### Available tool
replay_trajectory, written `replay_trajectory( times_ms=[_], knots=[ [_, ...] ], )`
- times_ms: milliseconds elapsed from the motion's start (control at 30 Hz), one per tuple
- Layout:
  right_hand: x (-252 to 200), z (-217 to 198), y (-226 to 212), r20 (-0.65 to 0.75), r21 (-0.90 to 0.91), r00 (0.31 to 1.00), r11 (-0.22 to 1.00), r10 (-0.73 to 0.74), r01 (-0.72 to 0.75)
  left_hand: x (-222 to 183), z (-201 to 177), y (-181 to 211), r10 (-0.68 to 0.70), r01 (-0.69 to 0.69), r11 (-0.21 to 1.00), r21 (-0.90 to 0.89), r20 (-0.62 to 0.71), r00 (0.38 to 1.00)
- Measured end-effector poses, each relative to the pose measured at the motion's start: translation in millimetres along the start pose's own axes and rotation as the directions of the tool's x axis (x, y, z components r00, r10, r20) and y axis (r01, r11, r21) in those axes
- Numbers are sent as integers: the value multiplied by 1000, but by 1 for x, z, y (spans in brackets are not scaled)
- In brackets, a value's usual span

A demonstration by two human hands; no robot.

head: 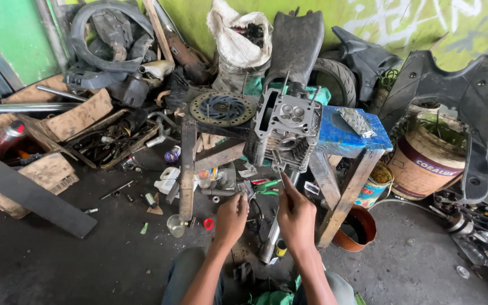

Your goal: Repairing a motorcycle cylinder head using a screwdriver

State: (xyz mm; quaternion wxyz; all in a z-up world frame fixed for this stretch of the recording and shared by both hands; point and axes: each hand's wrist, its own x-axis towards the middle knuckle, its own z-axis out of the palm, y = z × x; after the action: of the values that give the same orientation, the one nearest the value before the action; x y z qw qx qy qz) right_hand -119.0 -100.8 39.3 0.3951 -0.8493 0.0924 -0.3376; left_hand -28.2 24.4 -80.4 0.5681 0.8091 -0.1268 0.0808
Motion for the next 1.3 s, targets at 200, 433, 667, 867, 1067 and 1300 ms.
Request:
replay_trajectory(
  times_ms=[200, 433, 667, 867, 1067, 1300],
  knots=[
    [-3, 9, 2, -51, -16, 999, 1000, -1, 1, 0, -1, -4, -20, 19, 999, 29, 31, 999],
    [18, 5, 6, 53, 76, 996, 994, 78, -82, 1, -13, 18, -22, 23, 1000, -19, 25, 999],
    [4, -9, -17, 74, -36, 982, 985, 173, -171, 67, -49, 118, 534, -552, 834, 15, -276, 799],
    [12, 18, -10, -15, -59, 998, 996, 61, -61, 114, -19, 110, 510, -521, 846, -119, -112, 853],
    [13, -6, 3, 62, 38, 990, 991, 127, -130, 115, -27, 115, 519, -525, 850, -52, -97, 849],
    [10, 12, -3, 38, 30, 989, 990, 140, -141, 116, -29, 111, 521, -523, 852, -12, -77, 850]
  ],
)
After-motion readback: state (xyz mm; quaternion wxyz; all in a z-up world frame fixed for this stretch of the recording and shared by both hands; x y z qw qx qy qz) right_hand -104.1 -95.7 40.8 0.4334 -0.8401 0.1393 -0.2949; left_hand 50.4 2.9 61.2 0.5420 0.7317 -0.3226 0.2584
